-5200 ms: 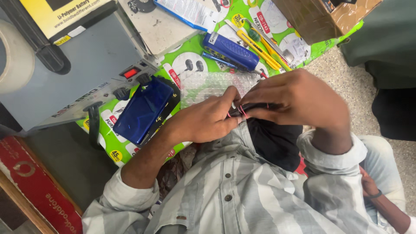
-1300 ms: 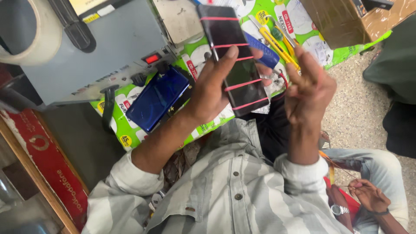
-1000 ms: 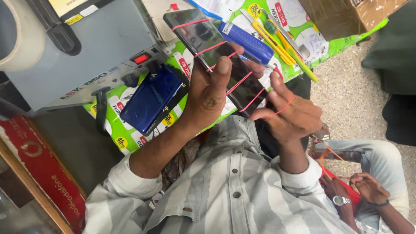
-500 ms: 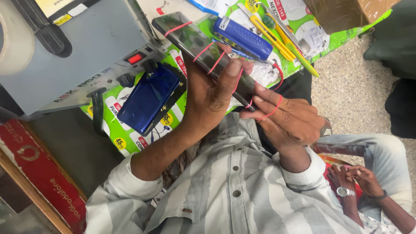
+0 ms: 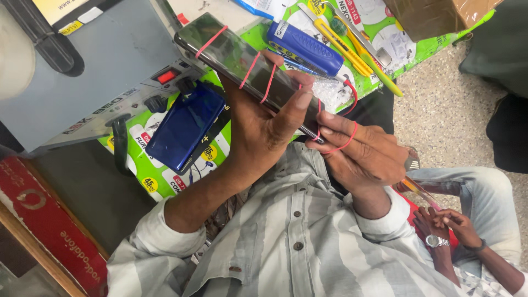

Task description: The person secures a smartphone by wrapping multiple pink and yellow elastic bands around its body. The person repeatedly adjusts the bands and turns the phone over to check the fit.

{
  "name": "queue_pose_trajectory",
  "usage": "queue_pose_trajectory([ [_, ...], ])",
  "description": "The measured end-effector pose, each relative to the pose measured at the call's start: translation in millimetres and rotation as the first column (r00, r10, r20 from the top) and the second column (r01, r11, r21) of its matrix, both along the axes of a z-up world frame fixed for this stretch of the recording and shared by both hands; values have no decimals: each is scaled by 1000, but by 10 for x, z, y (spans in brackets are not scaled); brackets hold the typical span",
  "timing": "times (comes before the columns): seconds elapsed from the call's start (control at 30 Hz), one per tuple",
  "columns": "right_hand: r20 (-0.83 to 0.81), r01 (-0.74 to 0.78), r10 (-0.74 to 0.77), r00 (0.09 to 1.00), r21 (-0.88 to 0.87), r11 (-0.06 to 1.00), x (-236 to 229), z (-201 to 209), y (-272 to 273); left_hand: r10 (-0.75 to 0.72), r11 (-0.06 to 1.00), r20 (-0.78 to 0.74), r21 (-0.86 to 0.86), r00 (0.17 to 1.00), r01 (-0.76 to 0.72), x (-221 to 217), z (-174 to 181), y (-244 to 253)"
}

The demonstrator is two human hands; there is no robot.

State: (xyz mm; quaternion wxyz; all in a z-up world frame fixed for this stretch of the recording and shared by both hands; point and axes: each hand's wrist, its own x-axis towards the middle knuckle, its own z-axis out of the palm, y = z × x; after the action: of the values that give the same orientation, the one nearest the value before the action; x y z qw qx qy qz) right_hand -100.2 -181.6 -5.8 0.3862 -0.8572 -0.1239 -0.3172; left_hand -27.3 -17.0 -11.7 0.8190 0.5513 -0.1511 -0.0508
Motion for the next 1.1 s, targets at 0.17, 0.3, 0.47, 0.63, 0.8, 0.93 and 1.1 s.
queue_pose_trajectory([
  [0.17,37,-45,44,998,39,998,11,-83,-4,-17,1000,25,-4,1000,17,24,20,-4],
  [0.3,11,-60,60,998,-17,998,9,-77,-34,-109,975,-194,-213,975,66,108,88,-34],
  [0.47,-119,-25,67,991,328,944,9,-16,-126,-407,850,-476,-511,779,131,362,133,83],
  [0.63,-177,16,107,978,581,814,76,-83,-295,-182,973,-401,-206,898,105,380,42,23],
  [0.8,-342,270,-80,936,554,787,428,-160,-793,-65,987,-342,-162,938,10,406,-55,62],
  [0.93,-361,54,221,906,616,786,853,-230,-1119,-15,987,-384,-156,923,-49,450,-78,111],
  [1.1,-346,58,-71,936,-49,997,1361,-300,-992,29,994,-333,-86,943,-61,487,-49,136],
])
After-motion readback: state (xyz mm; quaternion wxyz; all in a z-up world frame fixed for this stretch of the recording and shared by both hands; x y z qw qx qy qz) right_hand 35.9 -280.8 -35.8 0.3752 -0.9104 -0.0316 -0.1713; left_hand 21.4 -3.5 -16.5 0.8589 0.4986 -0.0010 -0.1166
